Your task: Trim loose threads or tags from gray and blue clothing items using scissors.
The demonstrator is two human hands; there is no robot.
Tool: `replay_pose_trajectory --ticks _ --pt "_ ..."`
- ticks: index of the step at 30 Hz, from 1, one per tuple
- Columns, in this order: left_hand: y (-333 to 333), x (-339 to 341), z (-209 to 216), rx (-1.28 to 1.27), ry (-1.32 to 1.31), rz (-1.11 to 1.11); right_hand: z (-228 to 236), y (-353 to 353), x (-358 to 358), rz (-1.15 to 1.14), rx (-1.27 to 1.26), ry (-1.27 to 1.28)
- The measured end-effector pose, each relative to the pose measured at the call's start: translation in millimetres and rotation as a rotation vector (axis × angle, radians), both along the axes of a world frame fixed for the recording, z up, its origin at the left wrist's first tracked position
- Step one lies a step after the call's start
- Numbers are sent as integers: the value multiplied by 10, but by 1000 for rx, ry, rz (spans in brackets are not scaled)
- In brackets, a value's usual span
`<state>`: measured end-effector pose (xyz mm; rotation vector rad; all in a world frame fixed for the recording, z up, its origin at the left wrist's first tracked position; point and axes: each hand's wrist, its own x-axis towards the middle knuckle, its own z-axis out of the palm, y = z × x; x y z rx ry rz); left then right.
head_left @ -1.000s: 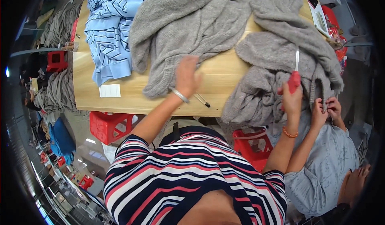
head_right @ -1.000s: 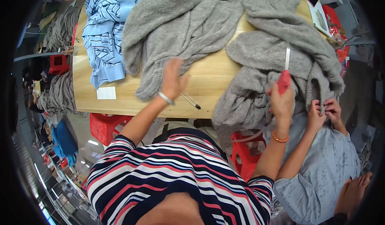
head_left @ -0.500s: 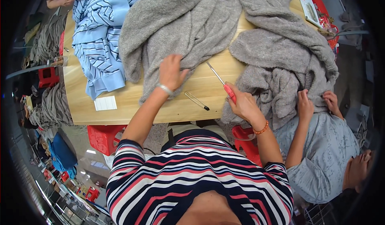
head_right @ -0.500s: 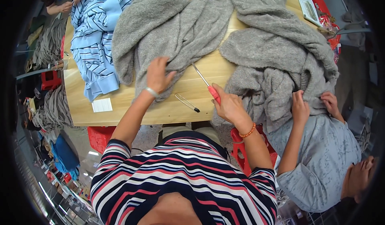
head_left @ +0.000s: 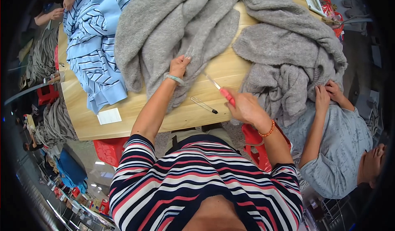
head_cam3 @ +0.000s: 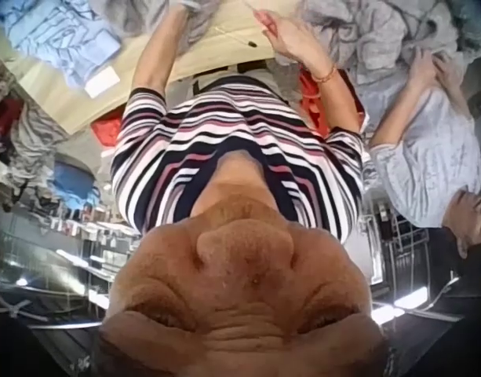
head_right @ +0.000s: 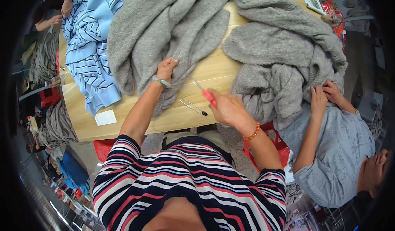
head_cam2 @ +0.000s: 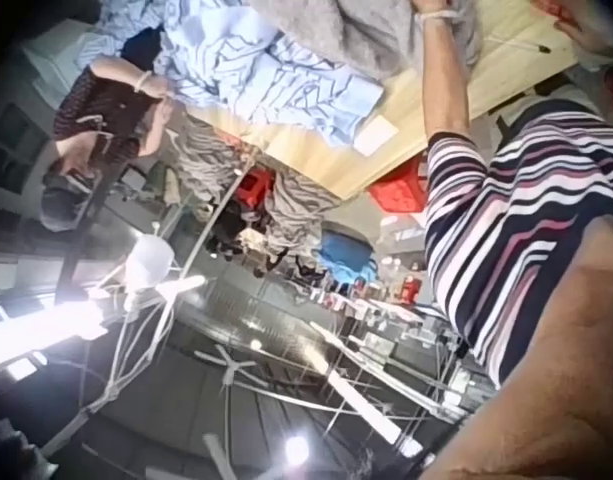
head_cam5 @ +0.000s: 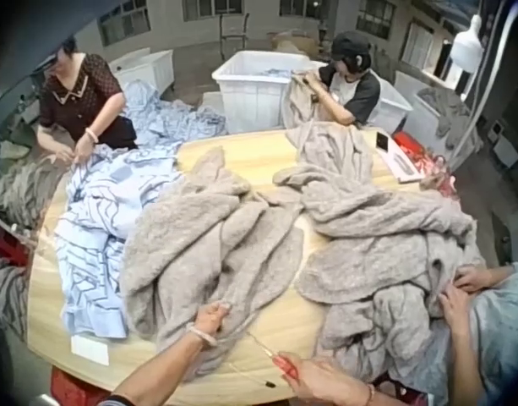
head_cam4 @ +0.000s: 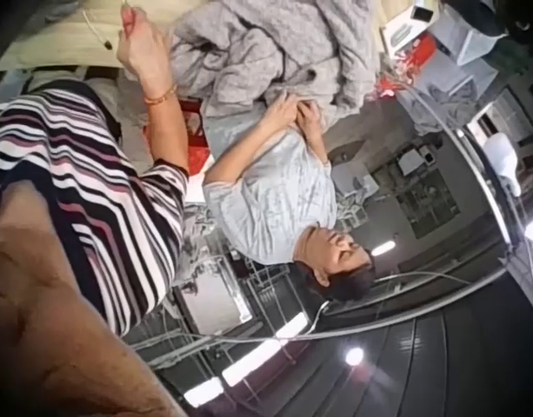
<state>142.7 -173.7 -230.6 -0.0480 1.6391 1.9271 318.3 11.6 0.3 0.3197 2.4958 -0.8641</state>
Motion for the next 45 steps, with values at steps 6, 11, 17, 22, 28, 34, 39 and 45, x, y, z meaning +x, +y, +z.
replay_pose_trajectory --ticks 6,11,17,22,28,34,39,45 --pt "-164 -46 156 -41 -307 -63 6 -149 6 227 -49 -202" --pt "-198 -15 83 -21 -251 -47 14 -256 -30 236 -53 -177" --pt "-580 161 954 -1067 1032 -448 -107 -252 219 117 -73 -45" --pt "-1065 314 995 -1041 652 -417 -142 -288 281 108 -32 22" --pt "-959 640 370 -67 10 134 21 -458 189 283 -83 -13" --pt "-946 779 273 -4 -10 298 56 -504 141 277 8 -78" --pt "-1040 878 61 -109 17 190 129 -574 121 373 -62 -17" --pt "-857 1362 1045 -157 198 -474 -49 -387 148 147 22 82"
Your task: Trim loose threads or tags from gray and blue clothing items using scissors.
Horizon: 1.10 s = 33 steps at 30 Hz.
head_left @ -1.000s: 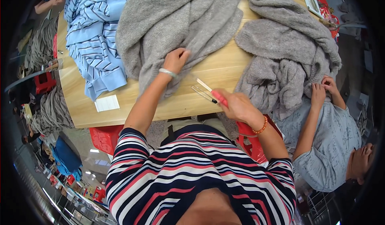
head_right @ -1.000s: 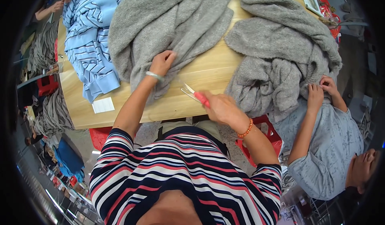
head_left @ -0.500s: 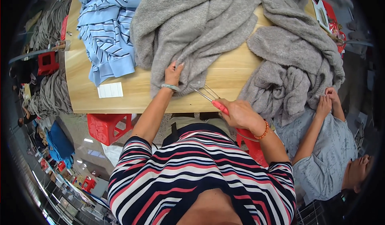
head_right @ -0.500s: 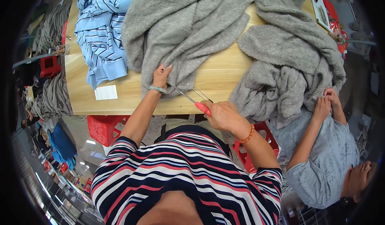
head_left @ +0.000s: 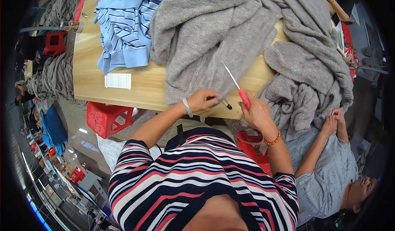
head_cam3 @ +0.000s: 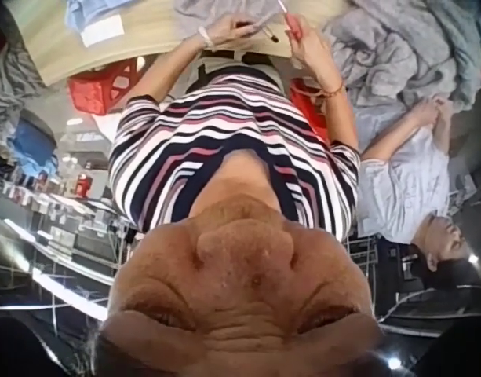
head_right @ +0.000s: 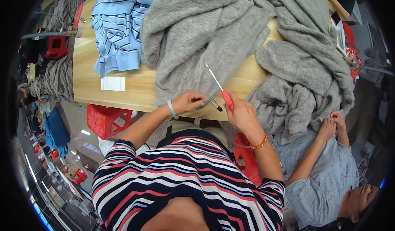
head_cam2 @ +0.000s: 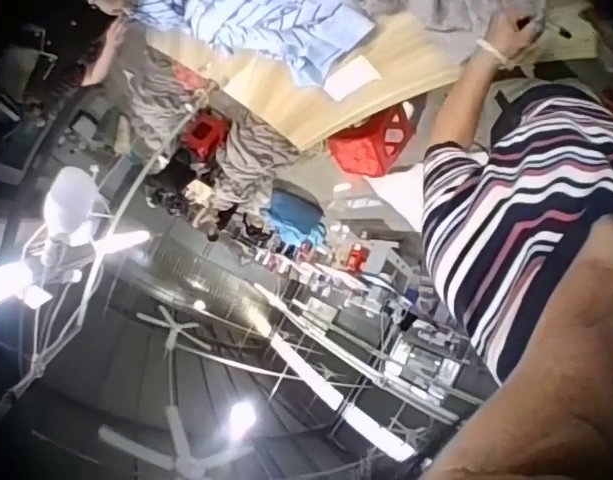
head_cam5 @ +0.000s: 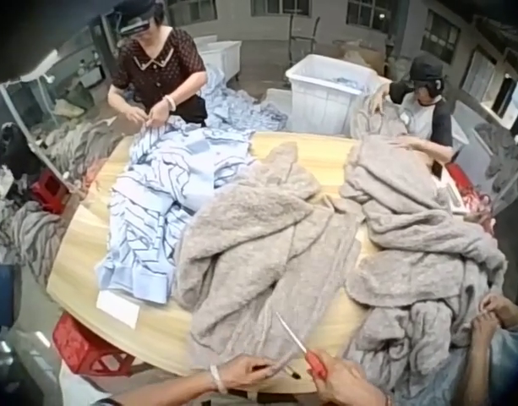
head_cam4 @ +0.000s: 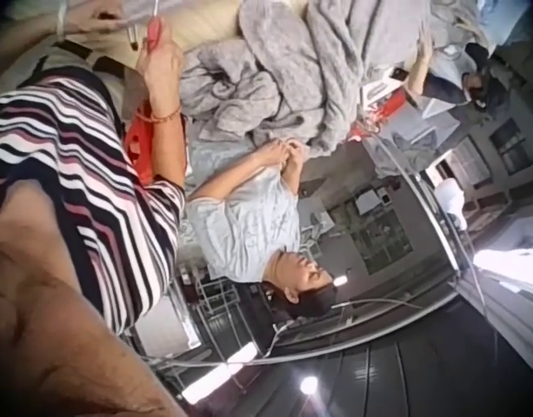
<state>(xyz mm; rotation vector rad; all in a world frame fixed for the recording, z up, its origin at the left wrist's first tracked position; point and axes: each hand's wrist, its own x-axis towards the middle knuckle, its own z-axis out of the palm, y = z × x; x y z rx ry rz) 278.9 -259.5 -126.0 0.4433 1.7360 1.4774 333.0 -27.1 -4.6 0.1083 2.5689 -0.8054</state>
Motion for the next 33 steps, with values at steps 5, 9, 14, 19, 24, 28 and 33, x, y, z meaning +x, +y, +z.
replay_pose_trajectory --ticks 5,9,14,19,24,28,33 --pt "-117 77 90 -90 211 -50 -35 75 -14 -35 79 -7" --pt "-434 -434 -121 -420 835 850 -72 112 18 -58 96 -23" --pt "-875 -876 -563 -402 36 690 -44 62 -20 -77 80 -31" --pt "439 -529 451 22 291 156 -3 255 -39 -231 107 5" --pt "614 -344 383 109 394 -178 90 534 46 -398 155 103" --pt "222 -862 2 -72 315 466 -4 584 216 -383 164 59" --pt "-439 -1882 -811 -210 751 700 -20 374 217 -325 48 -21"
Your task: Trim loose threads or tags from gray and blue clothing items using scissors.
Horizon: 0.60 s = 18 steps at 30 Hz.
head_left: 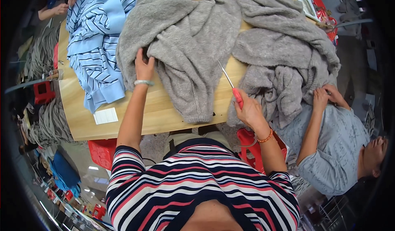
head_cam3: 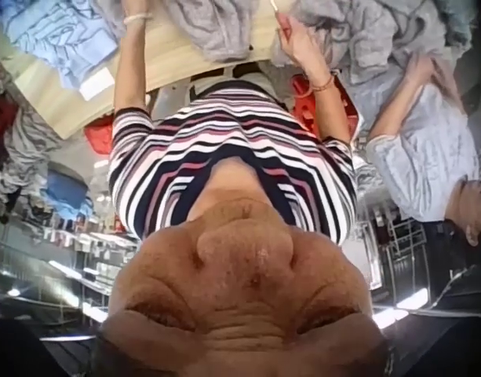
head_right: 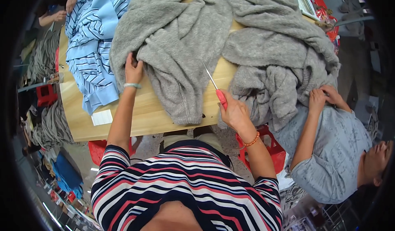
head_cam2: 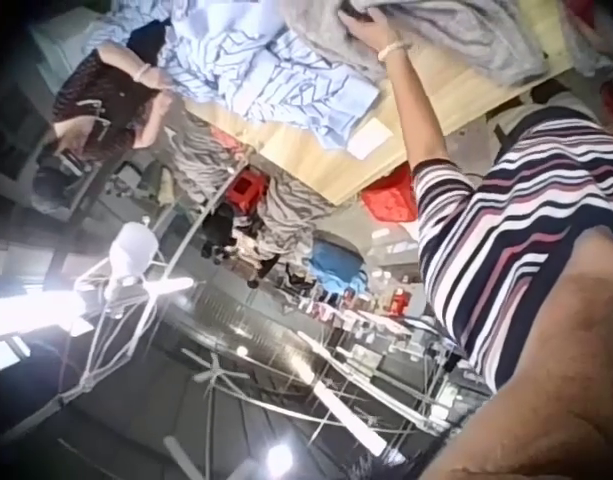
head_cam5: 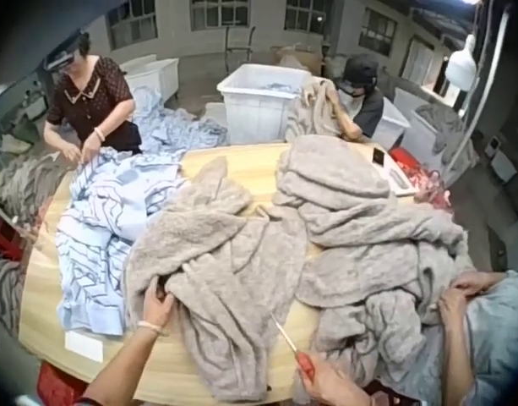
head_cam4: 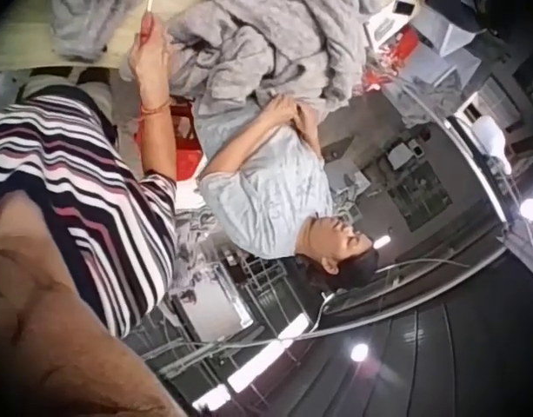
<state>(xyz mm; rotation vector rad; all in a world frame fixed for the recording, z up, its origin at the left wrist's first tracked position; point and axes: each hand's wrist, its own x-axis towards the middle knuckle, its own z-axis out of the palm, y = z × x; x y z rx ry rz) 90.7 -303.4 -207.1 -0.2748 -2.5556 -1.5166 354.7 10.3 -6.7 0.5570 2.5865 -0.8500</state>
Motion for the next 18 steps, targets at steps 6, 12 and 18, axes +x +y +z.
replay_pose_trajectory --ticks 6,12,18 --pt "280 -789 603 -79 139 80 37 81 72 -37 49 -23" --pt "-230 -1353 490 -458 183 155 -55 -1 168 -46 -1 -77" --pt "-447 309 -79 -256 -262 -203 -344 -170 363 -93 -136 129"
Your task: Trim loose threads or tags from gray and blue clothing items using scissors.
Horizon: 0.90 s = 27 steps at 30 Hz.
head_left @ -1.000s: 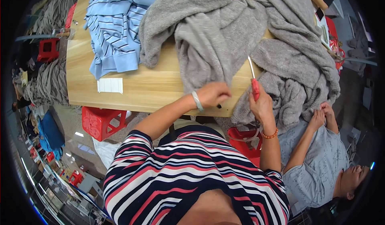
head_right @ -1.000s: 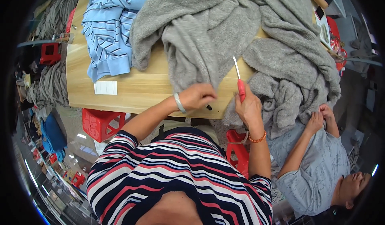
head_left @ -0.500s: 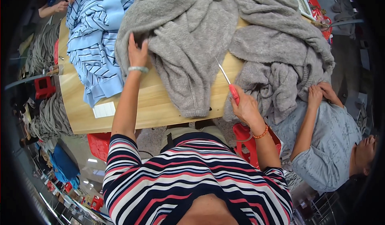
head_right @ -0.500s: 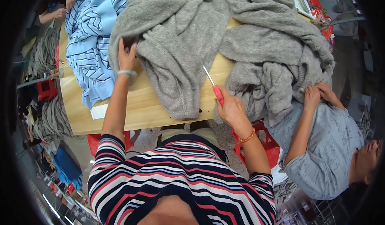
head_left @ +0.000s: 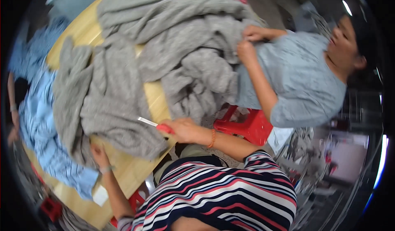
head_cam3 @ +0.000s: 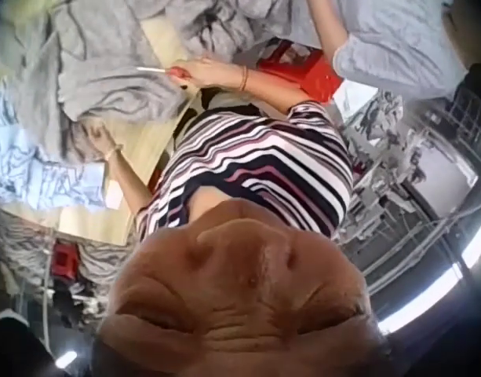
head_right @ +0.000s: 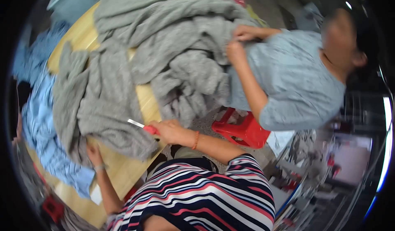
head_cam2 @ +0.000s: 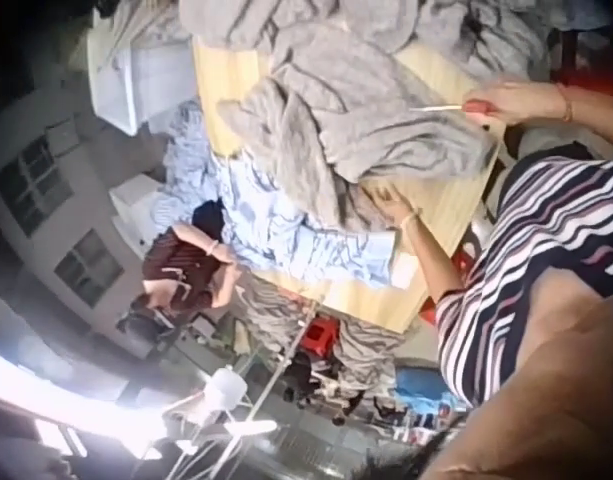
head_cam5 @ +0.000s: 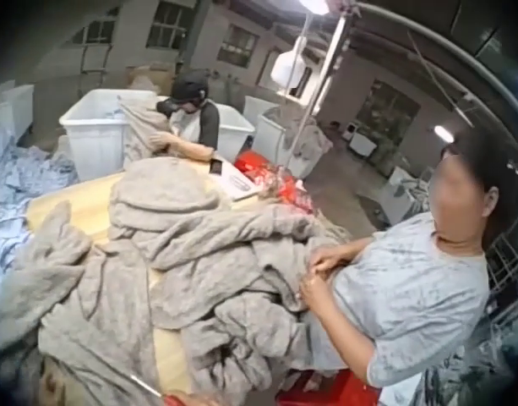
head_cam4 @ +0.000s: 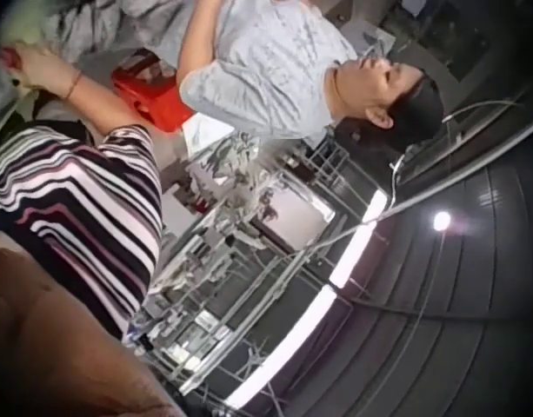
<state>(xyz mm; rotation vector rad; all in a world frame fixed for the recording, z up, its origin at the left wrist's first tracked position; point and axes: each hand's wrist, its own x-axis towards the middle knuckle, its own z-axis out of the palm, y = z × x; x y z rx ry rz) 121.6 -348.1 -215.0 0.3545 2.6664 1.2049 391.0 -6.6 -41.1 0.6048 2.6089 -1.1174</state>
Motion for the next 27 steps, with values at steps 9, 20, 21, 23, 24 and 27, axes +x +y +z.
replay_pose_trajectory --ticks 9,20,21,23,24,27 --pt "565 1908 188 749 -1559 309 17 72 -19 51 -31 -10" --pt "762 1776 854 829 -892 259 39 -17 71 150 -160 69" --pt "1006 1823 1176 829 -884 261 72 -38 64 169 -200 115" --pt "1265 1861 1513 557 -482 -142 129 -96 54 169 -235 266" --pt "1300 1845 1451 586 -431 -241 168 -114 44 158 -266 410" --pt "1616 1887 1635 1018 -839 -117 347 -120 7 89 -271 430"
